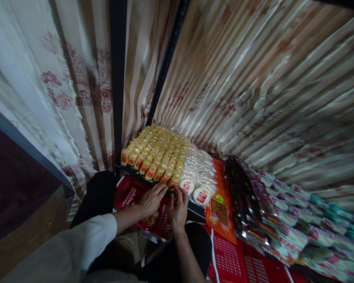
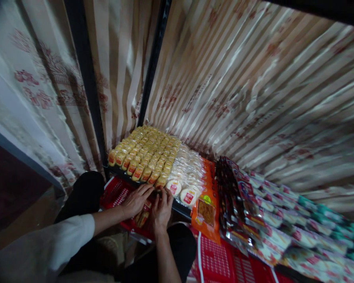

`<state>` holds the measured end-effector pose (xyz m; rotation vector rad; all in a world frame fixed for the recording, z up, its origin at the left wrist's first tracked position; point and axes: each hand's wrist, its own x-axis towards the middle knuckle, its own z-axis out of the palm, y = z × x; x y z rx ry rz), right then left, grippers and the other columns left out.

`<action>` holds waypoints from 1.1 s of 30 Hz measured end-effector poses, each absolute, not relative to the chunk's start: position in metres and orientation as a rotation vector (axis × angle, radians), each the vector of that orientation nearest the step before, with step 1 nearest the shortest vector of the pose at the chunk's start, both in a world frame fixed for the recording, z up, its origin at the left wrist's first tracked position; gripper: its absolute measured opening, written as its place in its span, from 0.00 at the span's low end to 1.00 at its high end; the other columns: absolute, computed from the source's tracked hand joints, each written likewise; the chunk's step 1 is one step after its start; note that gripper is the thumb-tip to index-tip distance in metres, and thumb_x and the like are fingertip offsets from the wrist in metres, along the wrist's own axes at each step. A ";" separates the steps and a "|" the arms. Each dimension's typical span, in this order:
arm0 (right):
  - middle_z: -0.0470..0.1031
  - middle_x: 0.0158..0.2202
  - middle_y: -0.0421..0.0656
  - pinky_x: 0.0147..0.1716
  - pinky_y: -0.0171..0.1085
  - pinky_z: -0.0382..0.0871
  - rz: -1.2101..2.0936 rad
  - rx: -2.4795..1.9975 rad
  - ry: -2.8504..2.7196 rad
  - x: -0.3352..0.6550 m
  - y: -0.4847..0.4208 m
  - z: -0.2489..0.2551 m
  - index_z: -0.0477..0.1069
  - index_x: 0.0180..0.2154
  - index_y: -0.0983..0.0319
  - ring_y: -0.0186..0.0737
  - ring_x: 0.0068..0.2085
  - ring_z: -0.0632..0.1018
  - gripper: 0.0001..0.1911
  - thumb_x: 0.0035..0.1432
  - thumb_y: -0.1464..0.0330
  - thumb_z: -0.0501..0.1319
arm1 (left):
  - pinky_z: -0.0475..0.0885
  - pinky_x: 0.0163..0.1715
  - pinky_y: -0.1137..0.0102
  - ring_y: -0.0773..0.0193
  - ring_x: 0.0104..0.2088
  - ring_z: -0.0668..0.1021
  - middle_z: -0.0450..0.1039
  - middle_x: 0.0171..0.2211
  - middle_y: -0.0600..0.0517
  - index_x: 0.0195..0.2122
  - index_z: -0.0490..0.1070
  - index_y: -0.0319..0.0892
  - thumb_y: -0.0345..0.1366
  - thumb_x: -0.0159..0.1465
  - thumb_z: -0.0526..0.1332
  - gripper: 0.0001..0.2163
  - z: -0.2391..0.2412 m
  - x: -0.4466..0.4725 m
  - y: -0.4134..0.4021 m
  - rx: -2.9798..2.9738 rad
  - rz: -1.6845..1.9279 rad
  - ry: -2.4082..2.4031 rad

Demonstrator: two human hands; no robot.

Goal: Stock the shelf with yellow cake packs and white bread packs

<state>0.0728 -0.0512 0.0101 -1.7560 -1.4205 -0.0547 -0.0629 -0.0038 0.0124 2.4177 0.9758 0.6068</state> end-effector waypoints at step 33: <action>0.62 0.54 0.50 0.52 0.44 0.68 -0.025 -1.726 -1.564 0.072 -0.045 0.000 0.62 0.57 0.59 0.42 0.56 0.66 0.29 0.54 0.78 0.47 | 0.59 0.60 0.59 0.56 0.59 0.61 0.59 0.57 0.40 0.58 0.57 0.32 0.24 0.61 0.45 0.23 0.013 -0.046 0.005 2.237 0.796 1.031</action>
